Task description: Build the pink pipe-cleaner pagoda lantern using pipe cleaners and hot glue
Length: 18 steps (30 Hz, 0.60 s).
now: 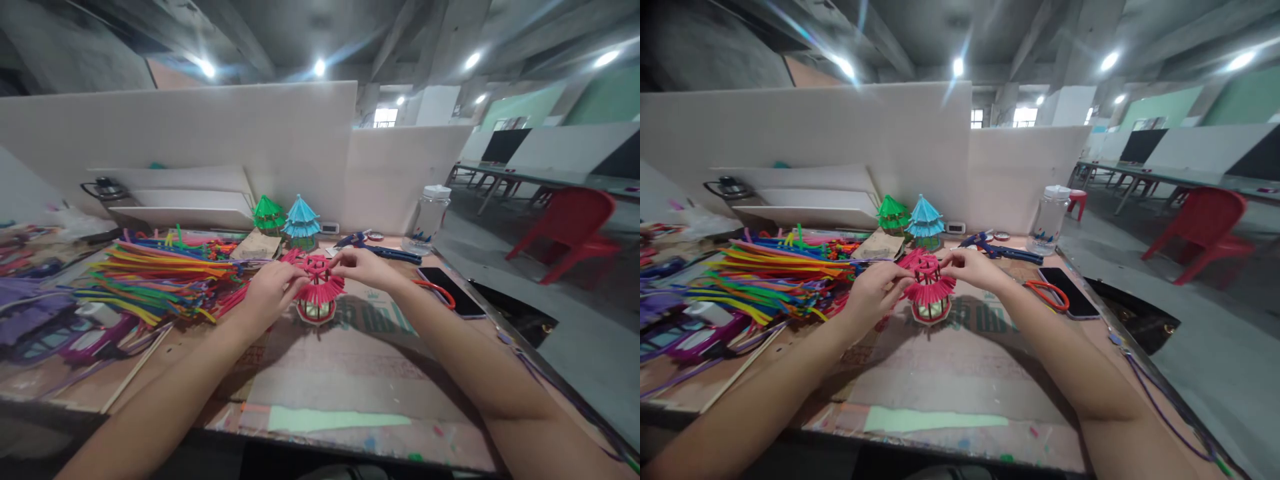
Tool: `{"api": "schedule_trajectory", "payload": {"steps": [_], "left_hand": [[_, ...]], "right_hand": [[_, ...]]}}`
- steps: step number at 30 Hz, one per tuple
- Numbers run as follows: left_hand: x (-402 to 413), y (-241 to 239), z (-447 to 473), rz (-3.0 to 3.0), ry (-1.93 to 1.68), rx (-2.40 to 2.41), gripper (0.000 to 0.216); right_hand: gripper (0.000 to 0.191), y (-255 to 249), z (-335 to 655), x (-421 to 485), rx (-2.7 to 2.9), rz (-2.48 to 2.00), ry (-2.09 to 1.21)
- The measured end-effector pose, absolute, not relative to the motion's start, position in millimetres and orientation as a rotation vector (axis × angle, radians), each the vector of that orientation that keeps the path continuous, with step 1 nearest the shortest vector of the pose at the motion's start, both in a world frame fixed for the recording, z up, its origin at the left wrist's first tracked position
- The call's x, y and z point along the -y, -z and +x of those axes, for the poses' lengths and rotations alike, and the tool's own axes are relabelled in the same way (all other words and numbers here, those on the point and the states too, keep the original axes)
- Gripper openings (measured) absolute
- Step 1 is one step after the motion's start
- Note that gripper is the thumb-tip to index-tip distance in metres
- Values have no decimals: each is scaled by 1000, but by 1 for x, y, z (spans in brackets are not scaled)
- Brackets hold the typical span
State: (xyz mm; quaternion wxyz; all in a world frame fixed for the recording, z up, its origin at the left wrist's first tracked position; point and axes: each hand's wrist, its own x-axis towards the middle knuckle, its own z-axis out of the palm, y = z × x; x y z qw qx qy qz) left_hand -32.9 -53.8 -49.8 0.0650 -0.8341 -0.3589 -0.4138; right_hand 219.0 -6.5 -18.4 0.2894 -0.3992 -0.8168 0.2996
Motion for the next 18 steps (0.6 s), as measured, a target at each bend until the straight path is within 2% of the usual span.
{"api": "schedule_trajectory", "payload": {"steps": [4, 9, 14, 18], "left_hand": [[54, 52, -37, -2473, 1158, 780, 22], [53, 54, -38, -2495, 854, 610, 41], [55, 51, -38, -2416, 624, 635, 22], [57, 50, -37, -2431, 611, 643, 15]], "right_hand": [[24, 24, 215, 7, 2132, -1040, -782], [20, 29, 214, 5, 2147, -1052, -806], [21, 31, 216, 2, 2125, -1080, -771], [23, 30, 216, 2, 2123, -1099, -725]]}}
